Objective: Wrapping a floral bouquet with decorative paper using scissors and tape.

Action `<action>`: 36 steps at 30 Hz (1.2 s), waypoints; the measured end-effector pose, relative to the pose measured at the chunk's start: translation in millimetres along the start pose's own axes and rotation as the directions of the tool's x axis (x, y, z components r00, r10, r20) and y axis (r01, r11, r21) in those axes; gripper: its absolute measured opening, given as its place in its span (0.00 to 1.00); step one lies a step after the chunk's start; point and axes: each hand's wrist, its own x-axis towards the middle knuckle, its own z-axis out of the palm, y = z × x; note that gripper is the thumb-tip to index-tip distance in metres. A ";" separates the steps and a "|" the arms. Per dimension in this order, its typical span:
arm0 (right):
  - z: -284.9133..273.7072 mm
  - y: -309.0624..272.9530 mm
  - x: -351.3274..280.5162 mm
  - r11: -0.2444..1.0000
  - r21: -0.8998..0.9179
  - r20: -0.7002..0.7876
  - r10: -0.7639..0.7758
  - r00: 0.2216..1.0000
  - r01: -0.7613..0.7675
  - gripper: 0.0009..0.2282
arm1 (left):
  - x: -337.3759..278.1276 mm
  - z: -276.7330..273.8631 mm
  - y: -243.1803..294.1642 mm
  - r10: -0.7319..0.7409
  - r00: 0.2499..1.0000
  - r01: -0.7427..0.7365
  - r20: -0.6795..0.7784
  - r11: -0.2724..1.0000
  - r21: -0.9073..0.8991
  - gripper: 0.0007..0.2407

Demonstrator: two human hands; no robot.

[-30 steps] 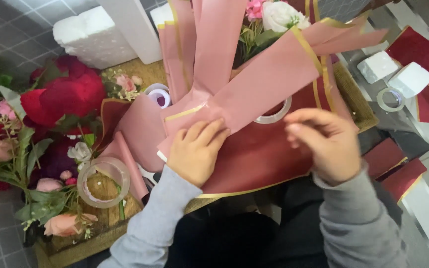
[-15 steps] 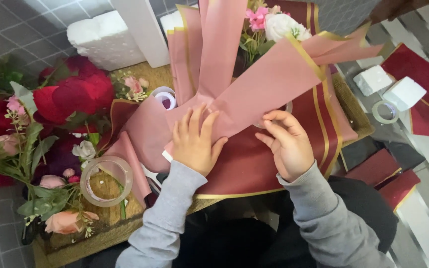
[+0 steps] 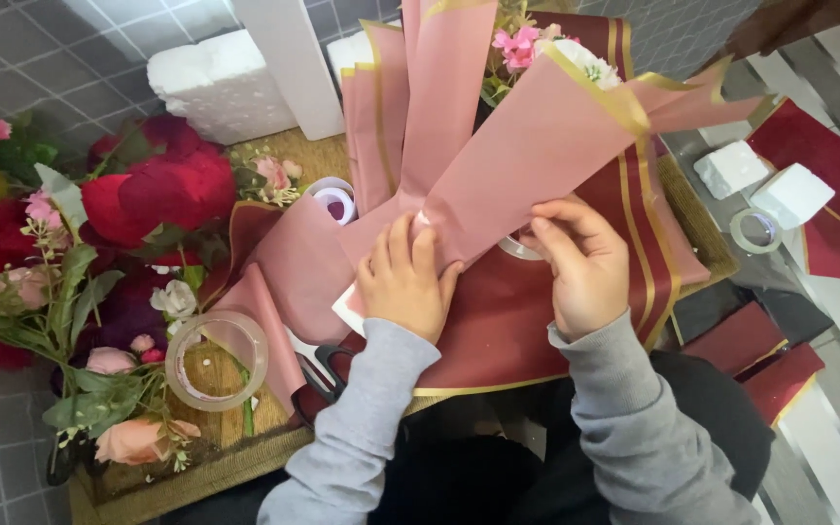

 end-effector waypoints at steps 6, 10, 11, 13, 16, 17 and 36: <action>-16.6 6.5 1.6 0.998 0.058 -0.052 -0.033 0.998 0.036 0.05 | 0.0 9.6 -7.3 -0.026 0.998 0.029 0.048 0.997 -0.068 0.26; 2.0 11.9 -21.1 0.969 0.231 0.014 0.089 0.996 -0.089 0.05 | 3.9 5.9 -12.1 -0.035 0.995 0.044 0.093 0.995 -0.093 0.27; 5.2 11.9 -24.5 0.966 0.211 0.044 0.143 0.989 -0.149 0.05 | 4.0 6.5 -12.3 -0.037 0.994 0.047 0.106 0.995 -0.090 0.26; 10.4 13.1 -31.7 0.958 0.186 0.071 0.206 0.976 -0.216 0.05 | 2.5 5.3 -11.9 -0.041 0.991 0.053 0.128 0.995 -0.088 0.26; 14.8 18.3 -33.7 0.952 0.142 0.081 0.260 0.962 -0.270 0.07 | 5.1 2.4 -10.5 -0.051 0.988 0.065 0.143 0.994 -0.093 0.26; 13.7 21.9 -32.3 0.952 0.141 0.091 0.261 0.961 -0.271 0.07 | 5.7 1.7 -10.0 -0.069 0.987 0.084 0.148 0.992 -0.094 0.25; -5.1 56.8 -10.7 0.922 -0.351 0.279 0.270 0.921 -0.164 0.11 | 23.4 -19.8 -18.6 -0.102 0.893 0.192 0.439 0.967 -0.165 0.20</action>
